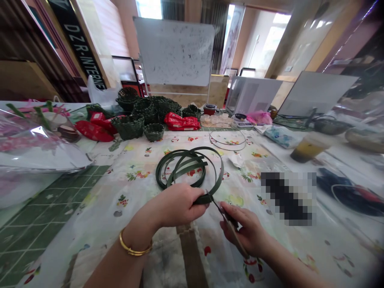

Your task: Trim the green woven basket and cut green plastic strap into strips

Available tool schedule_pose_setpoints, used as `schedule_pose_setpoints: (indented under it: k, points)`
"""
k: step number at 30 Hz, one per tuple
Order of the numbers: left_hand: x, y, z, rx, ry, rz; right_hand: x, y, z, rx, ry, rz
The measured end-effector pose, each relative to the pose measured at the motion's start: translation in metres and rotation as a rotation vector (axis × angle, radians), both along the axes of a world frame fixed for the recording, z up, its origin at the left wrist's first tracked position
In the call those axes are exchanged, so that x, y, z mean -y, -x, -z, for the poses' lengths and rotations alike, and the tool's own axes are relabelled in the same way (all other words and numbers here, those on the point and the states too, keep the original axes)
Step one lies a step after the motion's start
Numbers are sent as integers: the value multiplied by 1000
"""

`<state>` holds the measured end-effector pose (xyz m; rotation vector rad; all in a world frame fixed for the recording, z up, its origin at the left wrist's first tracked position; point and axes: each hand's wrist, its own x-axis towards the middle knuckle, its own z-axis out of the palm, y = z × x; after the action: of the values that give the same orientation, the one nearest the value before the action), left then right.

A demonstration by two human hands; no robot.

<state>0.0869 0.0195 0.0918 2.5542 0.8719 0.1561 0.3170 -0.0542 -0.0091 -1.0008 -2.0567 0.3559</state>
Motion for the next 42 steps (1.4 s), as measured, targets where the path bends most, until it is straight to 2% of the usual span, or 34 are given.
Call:
schedule_pose_setpoints:
  k: [3, 8, 13, 18, 24, 27, 30, 33, 38, 40, 42]
  points:
    - [-2, 1, 1, 81, 42, -2, -1, -1, -1, -9, 2, 13]
    - [-7, 6, 6, 361, 292, 16, -1, -4, -1, 16, 41, 29]
    - [-9, 4, 11, 354, 544, 83, 1, -3, -3, 108, 113, -11]
    - [-11, 6, 10, 313, 776, 45, 2, 1, -7, 193, 125, -51]
    - [-13, 7, 6, 350, 894, 24, 2, 2, -6, 222, 92, -51]
    - [-13, 8, 7, 369, 890, 29, -1, 2, -6, 210, 98, -53]
    - [-14, 11, 10, 425, 864, -39, -6, -4, -8, 214, 127, -26]
    - [-17, 15, 13, 659, 844, -127, -15, -16, -11, 232, 214, 80]
    - [-21, 10, 13, 1186, 690, -255, -33, -45, -8, 356, 367, 584]
    - [-19, 6, 9, 1365, 620, -276, -39, -55, -6, 400, 370, 680]
    - [-15, 3, 4, 1493, 607, -279, -41, -62, -3, 419, 362, 706]
